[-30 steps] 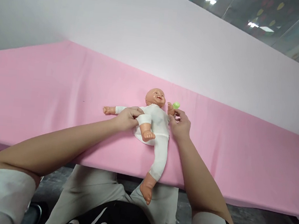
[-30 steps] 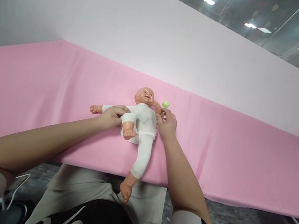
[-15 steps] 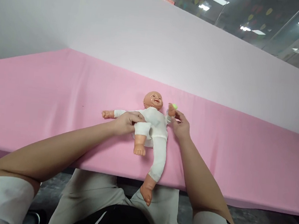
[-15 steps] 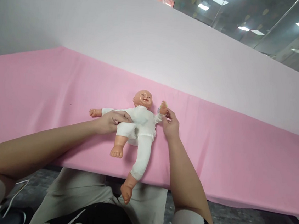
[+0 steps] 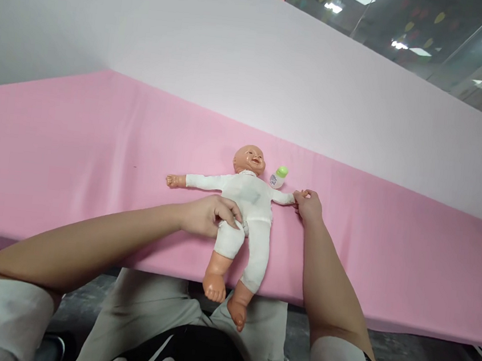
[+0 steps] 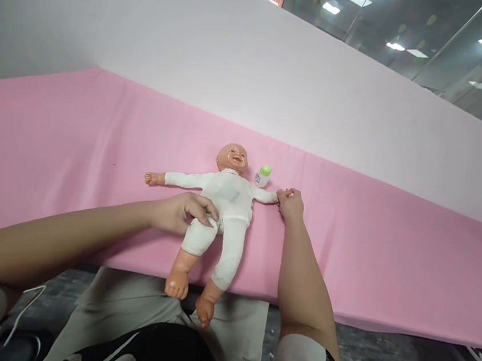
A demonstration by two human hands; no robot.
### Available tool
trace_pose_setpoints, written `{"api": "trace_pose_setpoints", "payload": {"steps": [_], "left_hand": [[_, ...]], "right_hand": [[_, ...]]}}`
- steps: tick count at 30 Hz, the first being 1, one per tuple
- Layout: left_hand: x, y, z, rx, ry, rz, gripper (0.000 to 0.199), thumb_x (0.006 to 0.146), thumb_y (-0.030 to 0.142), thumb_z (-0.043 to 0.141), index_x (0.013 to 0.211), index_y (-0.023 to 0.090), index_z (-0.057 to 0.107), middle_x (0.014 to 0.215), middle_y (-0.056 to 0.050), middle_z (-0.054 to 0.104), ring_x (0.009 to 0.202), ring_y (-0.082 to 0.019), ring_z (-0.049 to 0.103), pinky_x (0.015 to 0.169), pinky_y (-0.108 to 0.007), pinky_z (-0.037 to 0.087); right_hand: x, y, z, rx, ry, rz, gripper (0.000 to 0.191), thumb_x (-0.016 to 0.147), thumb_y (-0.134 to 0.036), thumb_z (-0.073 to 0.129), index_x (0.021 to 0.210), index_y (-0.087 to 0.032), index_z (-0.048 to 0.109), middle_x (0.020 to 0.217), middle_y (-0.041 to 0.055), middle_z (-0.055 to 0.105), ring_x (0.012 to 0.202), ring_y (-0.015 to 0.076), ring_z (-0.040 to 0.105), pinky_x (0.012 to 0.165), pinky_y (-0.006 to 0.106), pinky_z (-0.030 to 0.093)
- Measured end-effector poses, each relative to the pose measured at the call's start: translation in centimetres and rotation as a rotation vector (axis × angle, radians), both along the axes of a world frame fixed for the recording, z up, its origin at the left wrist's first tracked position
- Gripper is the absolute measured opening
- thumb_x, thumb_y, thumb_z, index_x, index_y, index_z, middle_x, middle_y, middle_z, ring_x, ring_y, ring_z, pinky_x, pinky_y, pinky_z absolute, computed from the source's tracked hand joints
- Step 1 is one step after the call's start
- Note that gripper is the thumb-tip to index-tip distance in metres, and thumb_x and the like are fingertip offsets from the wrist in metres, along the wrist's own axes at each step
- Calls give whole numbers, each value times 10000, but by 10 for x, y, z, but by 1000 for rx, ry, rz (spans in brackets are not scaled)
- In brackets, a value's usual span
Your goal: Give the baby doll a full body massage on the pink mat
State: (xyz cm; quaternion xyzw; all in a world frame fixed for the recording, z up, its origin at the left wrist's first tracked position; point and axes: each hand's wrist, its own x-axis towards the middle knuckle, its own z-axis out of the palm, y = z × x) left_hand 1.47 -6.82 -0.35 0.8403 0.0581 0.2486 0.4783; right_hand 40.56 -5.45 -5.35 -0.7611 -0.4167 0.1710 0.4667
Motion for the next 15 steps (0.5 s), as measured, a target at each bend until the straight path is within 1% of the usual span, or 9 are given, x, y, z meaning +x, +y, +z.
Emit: {"api": "trace_pose_setpoints", "payload": {"steps": [2,4,6,8,9,11,13,15], "left_hand": [[0,7,-3,-33,-50,55,203,822,323,843,982,198,857,1117,-130,779,957,-251,763,832,-349,629],[-1,15,-7,-37,-98,159,210,816,325,847,970,182,850,1076,-137,780,943,-243,763,820,-340,627],[-2,25,-10,-6,-113,287,169,800,299,830,906,167,838,1013,-124,781,913,-229,755,793,-316,618],[-3,36,-14,20,-86,410,123,780,259,783,850,167,825,979,-101,774,905,-220,744,790,-299,607],[-4,41,-16,19,-66,464,122,766,247,760,838,169,822,977,-90,768,908,-217,739,796,-295,603],[-3,50,-20,-11,-26,539,147,740,247,733,831,174,822,989,-76,756,909,-214,732,795,-287,599],[-2,55,-24,-54,-2,570,166,725,275,734,824,175,821,994,-71,745,897,-211,726,780,-284,596],[-1,58,-27,-83,11,573,177,721,301,741,817,174,819,990,-66,733,885,-206,720,767,-281,590]], "right_hand": [[-8,-1,5,48,66,8,705,826,-540,751,1387,-195,499,994,60,766,701,189,738,574,307,619],[-22,-5,13,165,123,31,731,831,-532,757,1422,-215,467,1134,90,765,831,201,765,678,333,652],[-41,-9,21,305,113,81,702,851,-526,753,1424,-229,477,1266,115,742,975,210,766,811,364,659],[-62,-14,26,400,24,138,611,924,-536,675,1434,-250,495,1349,108,720,1106,211,745,934,386,637],[-73,-16,28,417,-38,146,583,939,-530,658,1428,-245,516,1355,106,720,1137,215,737,977,396,623],[-92,-20,30,408,-147,218,501,967,-495,619,1396,-237,582,1350,97,727,1169,227,727,1024,419,606],[-106,-21,30,363,-289,356,400,983,-426,594,1339,-258,662,1336,73,743,1199,246,711,1081,460,576],[-114,-20,30,325,-447,521,339,991,-329,559,1288,-291,719,1339,44,752,1251,262,680,1157,505,514]]}}
